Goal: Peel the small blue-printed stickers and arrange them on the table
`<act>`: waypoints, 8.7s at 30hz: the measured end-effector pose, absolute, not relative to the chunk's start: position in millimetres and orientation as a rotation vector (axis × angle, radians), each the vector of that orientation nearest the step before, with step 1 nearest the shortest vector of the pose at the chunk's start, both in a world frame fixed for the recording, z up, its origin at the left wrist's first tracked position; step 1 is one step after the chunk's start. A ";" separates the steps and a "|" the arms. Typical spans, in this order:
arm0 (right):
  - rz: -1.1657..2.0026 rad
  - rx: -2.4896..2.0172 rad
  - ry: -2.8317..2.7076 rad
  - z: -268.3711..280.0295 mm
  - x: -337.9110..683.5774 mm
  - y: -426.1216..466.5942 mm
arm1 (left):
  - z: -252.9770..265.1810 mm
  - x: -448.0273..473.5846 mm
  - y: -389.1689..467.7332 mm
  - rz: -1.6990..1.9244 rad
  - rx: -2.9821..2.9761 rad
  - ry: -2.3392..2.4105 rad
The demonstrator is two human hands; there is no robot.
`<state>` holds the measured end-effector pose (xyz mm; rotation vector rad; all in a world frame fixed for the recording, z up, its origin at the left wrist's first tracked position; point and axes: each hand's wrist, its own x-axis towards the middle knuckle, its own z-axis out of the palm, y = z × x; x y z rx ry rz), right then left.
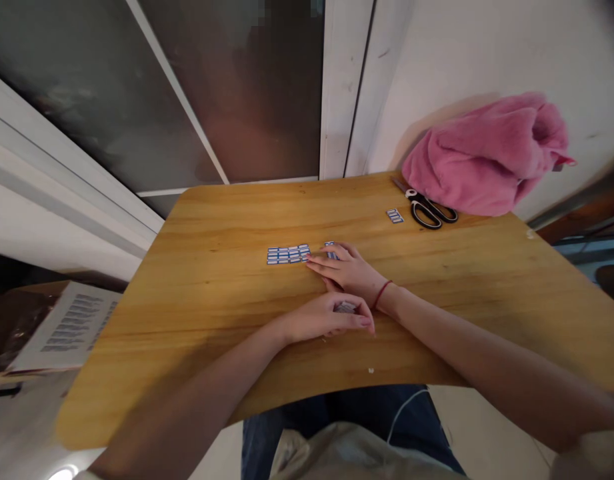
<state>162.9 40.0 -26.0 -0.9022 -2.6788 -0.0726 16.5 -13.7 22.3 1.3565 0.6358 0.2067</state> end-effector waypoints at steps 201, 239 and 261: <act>1.085 -1.120 -1.565 2.6 186.2 37.7 | 0.4 18.1 -4.2 0.936 1.021 0.967; -0.071 -1.015 -2.676 -22.3 171.7 42.1 | 9.2 18.5 -19.8 0.724 1.682 0.975; -0.054 -1.152 -2.430 -7.4 187.2 38.5 | 9.3 17.6 -20.8 0.711 1.688 0.991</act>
